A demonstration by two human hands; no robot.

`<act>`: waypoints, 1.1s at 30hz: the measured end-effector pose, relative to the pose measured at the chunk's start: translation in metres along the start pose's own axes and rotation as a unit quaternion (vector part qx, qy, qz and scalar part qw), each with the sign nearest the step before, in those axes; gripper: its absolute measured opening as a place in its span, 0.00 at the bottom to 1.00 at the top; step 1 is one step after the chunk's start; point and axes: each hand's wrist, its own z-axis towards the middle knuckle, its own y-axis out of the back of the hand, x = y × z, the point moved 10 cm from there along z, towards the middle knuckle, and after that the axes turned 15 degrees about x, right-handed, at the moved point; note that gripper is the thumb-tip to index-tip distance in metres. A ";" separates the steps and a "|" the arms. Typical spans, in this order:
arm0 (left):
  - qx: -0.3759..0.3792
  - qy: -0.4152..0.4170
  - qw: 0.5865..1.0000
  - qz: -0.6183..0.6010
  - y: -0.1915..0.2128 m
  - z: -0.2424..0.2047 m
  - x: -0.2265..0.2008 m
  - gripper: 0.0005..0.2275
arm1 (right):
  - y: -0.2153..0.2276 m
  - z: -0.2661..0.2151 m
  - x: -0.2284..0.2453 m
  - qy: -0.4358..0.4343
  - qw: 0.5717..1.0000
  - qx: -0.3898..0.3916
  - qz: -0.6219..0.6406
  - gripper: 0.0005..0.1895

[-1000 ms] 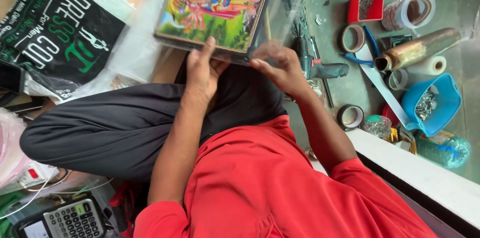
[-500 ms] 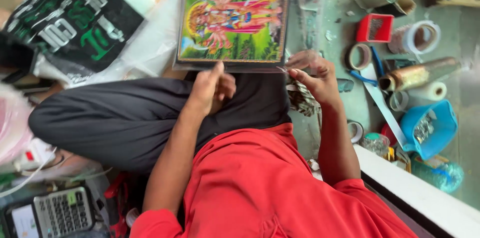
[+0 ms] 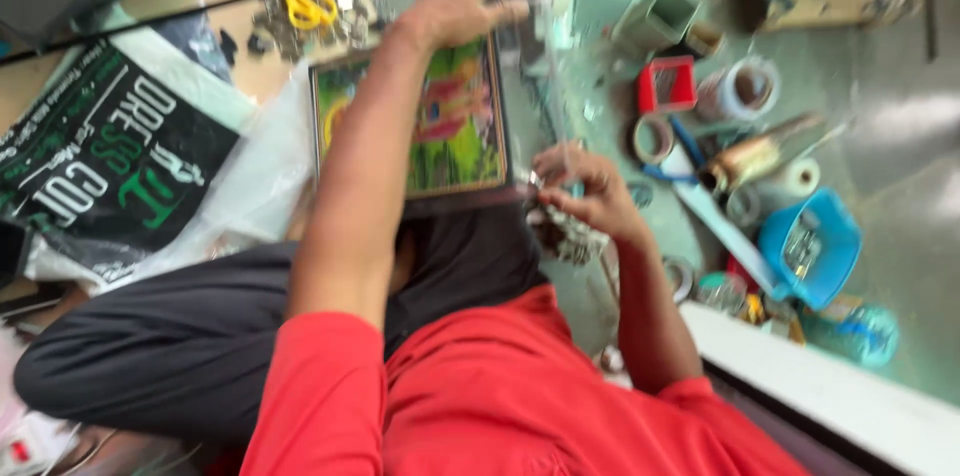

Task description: The person sits on the floor with a framed religious picture on their lap and wraps it in a sheet of clear plastic film. They fold the plastic over the frame edges, tuck and press the corners, and smooth the film around the frame to cover it fully.

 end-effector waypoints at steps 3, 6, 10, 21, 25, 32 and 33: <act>0.207 0.049 0.955 -0.209 -0.042 0.019 0.008 0.23 | 0.001 0.002 0.013 -0.006 0.999 0.032 -0.030 0.06; 0.310 0.114 0.895 -0.300 -0.045 -0.007 0.011 0.16 | 0.004 0.000 0.012 -0.020 0.999 0.045 -0.019 0.06; 0.287 0.025 0.881 -0.375 0.014 -0.050 -0.002 0.10 | 0.003 -0.002 0.019 -0.005 0.998 0.058 0.003 0.05; 0.171 0.034 0.864 -0.473 0.129 -0.174 -0.133 0.07 | -0.001 0.070 0.097 0.041 0.986 0.159 0.044 0.22; 0.150 0.045 0.881 -0.446 0.112 -0.179 -0.159 0.08 | 0.004 0.123 0.156 0.034 0.988 0.123 0.085 0.21; 0.151 0.064 0.874 -0.457 0.097 -0.179 -0.177 0.08 | -0.010 0.125 0.168 -0.028 0.985 0.161 -0.063 0.12; 0.160 0.049 0.884 -0.436 0.100 -0.177 -0.185 0.08 | -0.009 0.122 0.164 -0.025 0.985 0.164 -0.038 0.12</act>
